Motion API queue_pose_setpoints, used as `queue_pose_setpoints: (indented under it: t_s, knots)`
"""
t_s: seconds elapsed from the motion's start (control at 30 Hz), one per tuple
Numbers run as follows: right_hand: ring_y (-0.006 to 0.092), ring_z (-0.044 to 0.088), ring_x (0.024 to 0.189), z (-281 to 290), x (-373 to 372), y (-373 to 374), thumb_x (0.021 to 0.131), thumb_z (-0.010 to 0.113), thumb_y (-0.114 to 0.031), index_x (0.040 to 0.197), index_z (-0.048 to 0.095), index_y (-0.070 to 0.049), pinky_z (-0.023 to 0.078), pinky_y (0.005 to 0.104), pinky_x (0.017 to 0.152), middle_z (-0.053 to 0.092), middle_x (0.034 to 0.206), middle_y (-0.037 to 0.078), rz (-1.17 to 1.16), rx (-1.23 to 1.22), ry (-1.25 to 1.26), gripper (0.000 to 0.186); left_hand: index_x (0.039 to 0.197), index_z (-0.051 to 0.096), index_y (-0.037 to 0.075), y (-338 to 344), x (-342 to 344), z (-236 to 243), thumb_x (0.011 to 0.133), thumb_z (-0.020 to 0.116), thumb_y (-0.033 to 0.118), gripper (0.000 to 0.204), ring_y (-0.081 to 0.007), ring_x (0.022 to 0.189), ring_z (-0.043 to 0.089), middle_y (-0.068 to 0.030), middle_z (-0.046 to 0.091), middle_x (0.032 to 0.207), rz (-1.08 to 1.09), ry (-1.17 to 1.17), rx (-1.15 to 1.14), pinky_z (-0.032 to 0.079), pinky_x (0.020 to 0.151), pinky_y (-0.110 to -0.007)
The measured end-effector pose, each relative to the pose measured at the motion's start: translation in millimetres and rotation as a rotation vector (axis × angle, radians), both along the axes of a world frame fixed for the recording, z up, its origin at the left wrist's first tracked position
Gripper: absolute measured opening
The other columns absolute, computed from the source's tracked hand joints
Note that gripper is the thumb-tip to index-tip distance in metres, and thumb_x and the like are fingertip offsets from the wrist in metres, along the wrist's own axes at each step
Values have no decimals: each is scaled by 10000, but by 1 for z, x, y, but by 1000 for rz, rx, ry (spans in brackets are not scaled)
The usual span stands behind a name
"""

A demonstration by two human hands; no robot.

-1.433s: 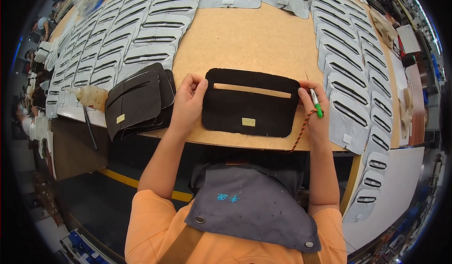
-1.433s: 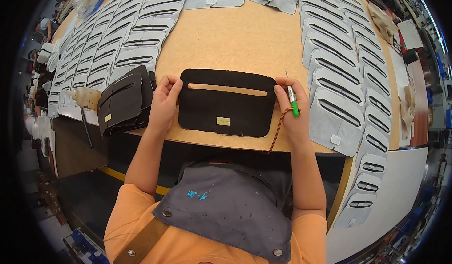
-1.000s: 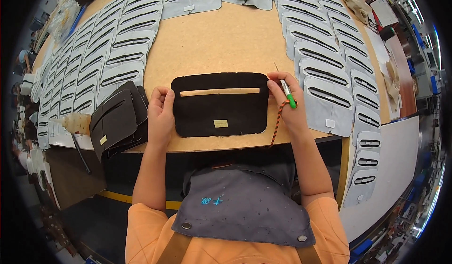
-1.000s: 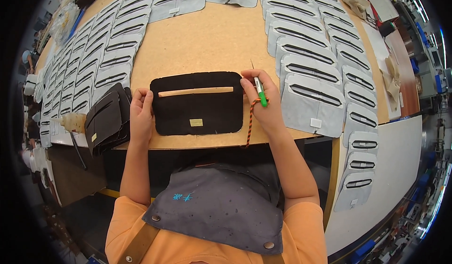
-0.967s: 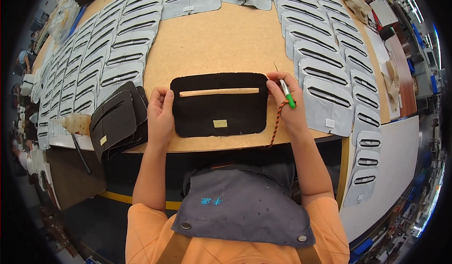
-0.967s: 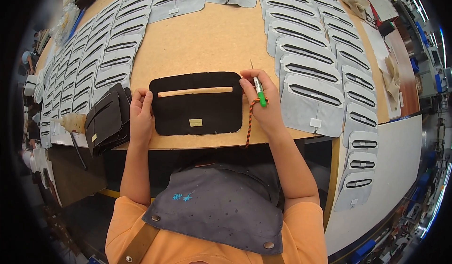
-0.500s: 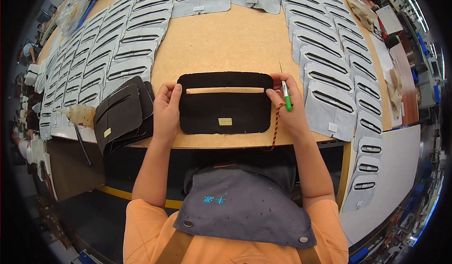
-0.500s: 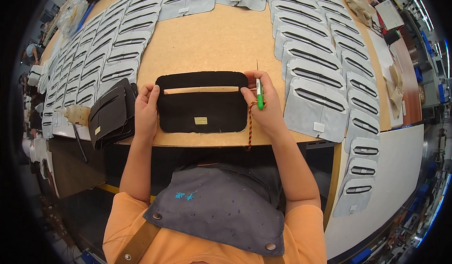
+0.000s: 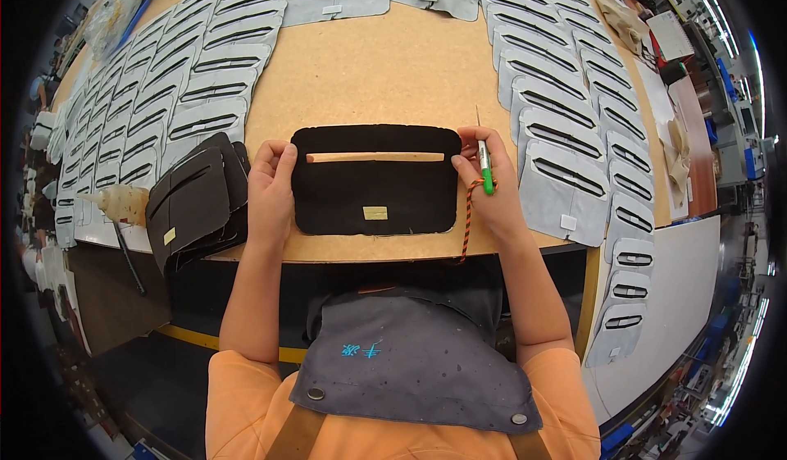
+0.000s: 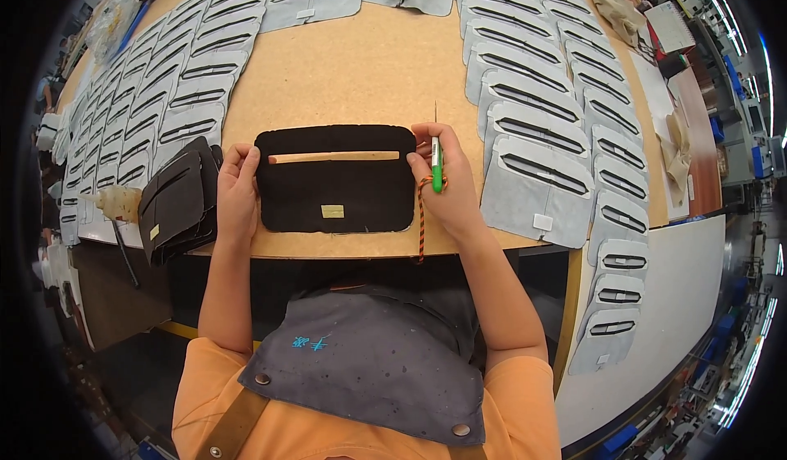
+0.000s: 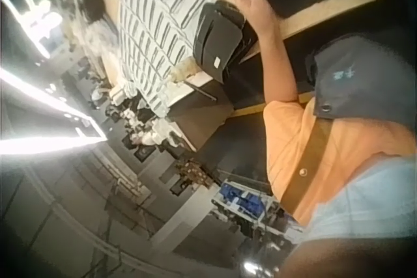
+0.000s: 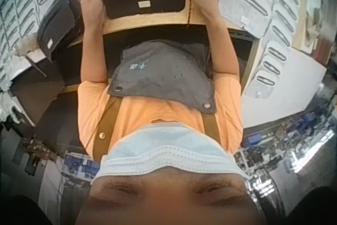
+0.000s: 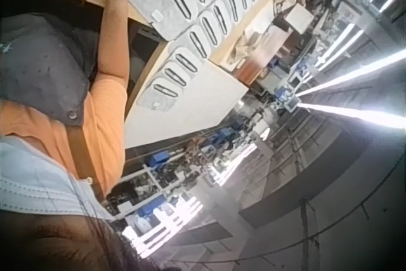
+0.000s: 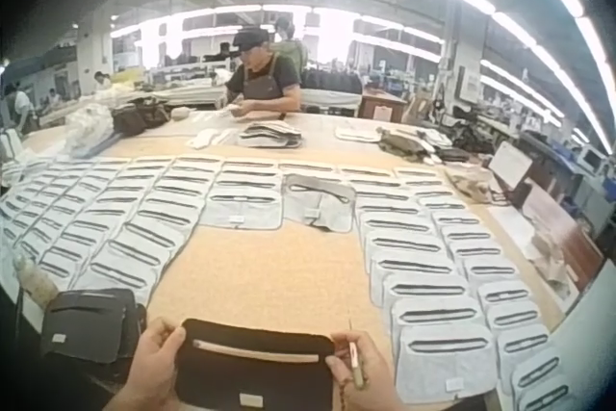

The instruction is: Manual assembly and marking of leather components for bags or wallets.

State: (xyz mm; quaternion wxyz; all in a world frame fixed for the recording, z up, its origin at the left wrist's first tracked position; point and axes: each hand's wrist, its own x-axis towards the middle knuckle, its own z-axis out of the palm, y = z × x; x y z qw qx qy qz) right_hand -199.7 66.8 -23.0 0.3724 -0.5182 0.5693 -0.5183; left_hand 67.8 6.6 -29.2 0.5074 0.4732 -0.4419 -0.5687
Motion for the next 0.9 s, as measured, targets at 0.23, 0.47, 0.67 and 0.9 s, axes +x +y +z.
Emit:
queue_pose_setpoints:
  t_s: [0.23,0.47,0.67,0.9]
  knots:
    - [107,513,819,-4,-1,0,852,567,21,1107,509,-41,447,235,745,537,913,32,-13,40,51,269,883,532,45,-1,-3,-1,953,506,122,107,-60,766,558,-23,602,823,-29,68,54,447,723,-196]
    - [117,520,830,-2,0,2,843,582,-1,1125,512,-53,450,247,763,524,916,34,-20,93,37,295,901,538,44,3,-3,4,944,521,122,90,-58,776,551,-13,592,827,-28,92,62,439,728,-194]
    - [118,512,830,3,1,3,838,593,1,1130,509,-51,449,249,758,521,920,37,-13,83,122,307,963,520,34,3,-4,-1,896,575,49,87,-74,793,566,-29,588,864,8,-47,-72,445,729,-194]
    - [107,504,809,6,7,2,829,598,32,1117,505,-35,447,232,738,528,921,24,8,91,119,310,987,509,20,6,-5,-2,870,585,5,141,-64,774,533,-23,572,846,149,-108,-227,418,698,-185]
